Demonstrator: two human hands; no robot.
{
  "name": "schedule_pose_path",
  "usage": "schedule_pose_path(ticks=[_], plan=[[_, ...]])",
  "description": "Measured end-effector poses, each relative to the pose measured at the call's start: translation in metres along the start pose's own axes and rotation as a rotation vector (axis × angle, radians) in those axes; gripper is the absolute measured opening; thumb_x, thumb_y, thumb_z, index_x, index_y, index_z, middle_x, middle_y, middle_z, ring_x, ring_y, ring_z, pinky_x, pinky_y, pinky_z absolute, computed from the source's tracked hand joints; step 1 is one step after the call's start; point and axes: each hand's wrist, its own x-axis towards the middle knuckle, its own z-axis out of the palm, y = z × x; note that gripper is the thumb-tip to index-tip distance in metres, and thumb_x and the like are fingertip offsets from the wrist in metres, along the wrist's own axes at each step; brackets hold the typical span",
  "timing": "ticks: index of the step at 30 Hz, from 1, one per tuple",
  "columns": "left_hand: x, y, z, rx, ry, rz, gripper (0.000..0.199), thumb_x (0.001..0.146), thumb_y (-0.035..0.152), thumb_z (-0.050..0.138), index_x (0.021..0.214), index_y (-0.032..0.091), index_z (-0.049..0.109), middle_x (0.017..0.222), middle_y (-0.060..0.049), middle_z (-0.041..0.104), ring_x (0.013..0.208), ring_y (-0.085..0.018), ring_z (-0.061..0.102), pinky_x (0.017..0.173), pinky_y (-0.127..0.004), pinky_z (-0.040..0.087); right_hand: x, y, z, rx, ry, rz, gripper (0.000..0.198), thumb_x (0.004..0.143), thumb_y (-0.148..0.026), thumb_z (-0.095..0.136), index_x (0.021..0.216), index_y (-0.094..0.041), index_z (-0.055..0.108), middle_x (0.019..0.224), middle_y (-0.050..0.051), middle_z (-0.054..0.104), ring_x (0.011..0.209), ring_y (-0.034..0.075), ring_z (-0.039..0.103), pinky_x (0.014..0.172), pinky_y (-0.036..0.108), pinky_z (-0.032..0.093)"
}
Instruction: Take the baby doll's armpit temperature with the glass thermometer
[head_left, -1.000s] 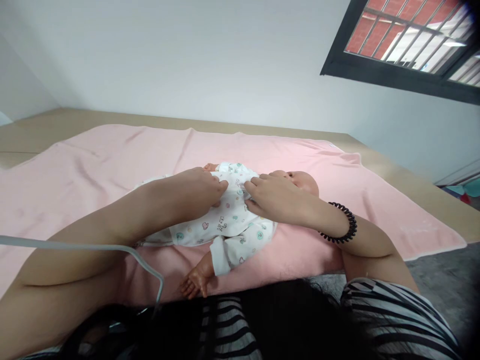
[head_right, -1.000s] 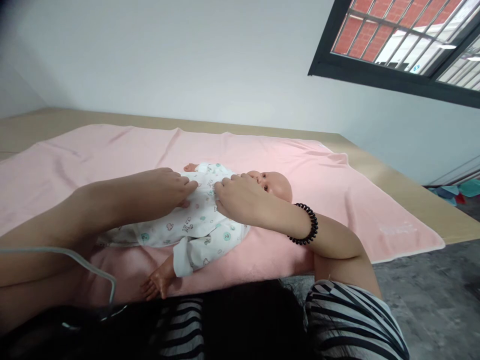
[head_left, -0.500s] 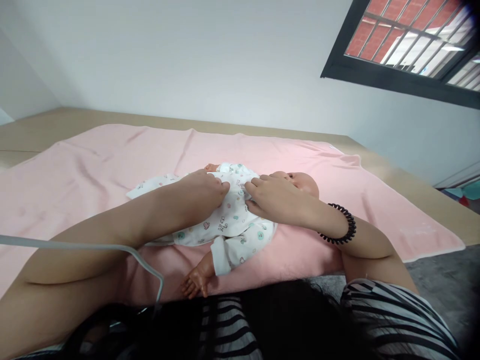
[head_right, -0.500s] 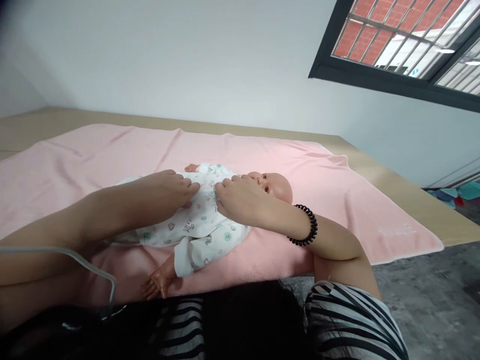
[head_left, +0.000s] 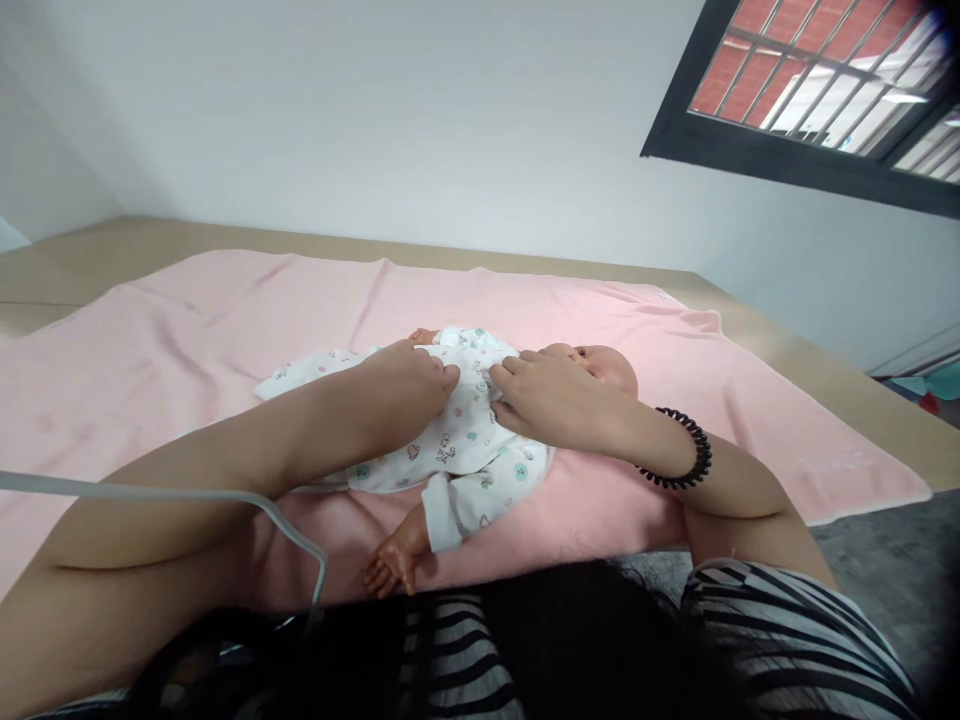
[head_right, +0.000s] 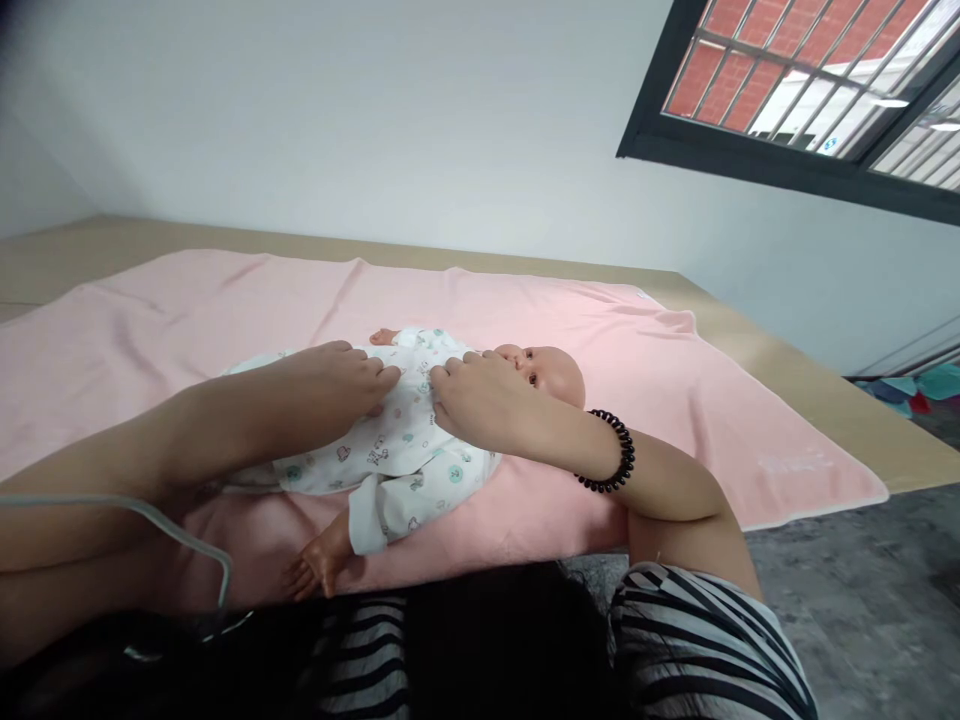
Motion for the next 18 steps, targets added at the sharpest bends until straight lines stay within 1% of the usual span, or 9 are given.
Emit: schedule_pose_path(ticks=[4, 8, 14, 18], plan=[[-0.0002, -0.0008, 0.0010, 0.006, 0.025, 0.013, 0.025, 0.098, -0.002, 0.054, 0.085, 0.016, 0.065, 0.089, -0.008, 0.076, 0.075, -0.021, 0.068, 0.077, -0.035, 0.045, -0.0003, 0.0008, 0.0003, 0.005, 0.005, -0.003, 0.023, 0.117, -0.028, 0.044, 0.104, -0.015, 0.059, 0.094, 0.007, 0.062, 0.075, 0.018, 0.041, 0.069, 0.036, 0.025], [0.0006, -0.0009, 0.0021, 0.033, 0.014, 0.027, 0.021, 0.097, 0.000, 0.058, 0.086, 0.016, 0.066, 0.092, -0.008, 0.077, 0.077, -0.021, 0.070, 0.078, -0.035, 0.047, -0.0006, 0.0013, 0.0016, -0.005, 0.013, -0.002, 0.023, 0.116, -0.028, 0.045, 0.105, -0.015, 0.059, 0.094, 0.007, 0.062, 0.075, 0.018, 0.040, 0.069, 0.036, 0.025], [-0.0014, -0.0016, 0.0045, 0.057, 0.051, 0.059, 0.018, 0.096, 0.000, 0.060, 0.090, 0.015, 0.068, 0.096, -0.009, 0.078, 0.081, -0.023, 0.073, 0.081, -0.036, 0.049, 0.0001, 0.0013, 0.0025, -0.001, 0.023, -0.012, 0.024, 0.116, -0.027, 0.044, 0.104, -0.015, 0.060, 0.094, 0.008, 0.063, 0.075, 0.019, 0.042, 0.069, 0.036, 0.026], [-0.0026, -0.0022, 0.0072, 0.112, 0.066, 0.079, 0.019, 0.098, 0.002, 0.056, 0.093, 0.015, 0.069, 0.097, -0.009, 0.078, 0.084, -0.023, 0.073, 0.081, -0.035, 0.049, 0.0003, 0.0014, 0.0031, 0.004, 0.027, -0.014, 0.023, 0.115, -0.026, 0.044, 0.104, -0.015, 0.060, 0.095, 0.009, 0.064, 0.076, 0.019, 0.045, 0.069, 0.036, 0.025]])
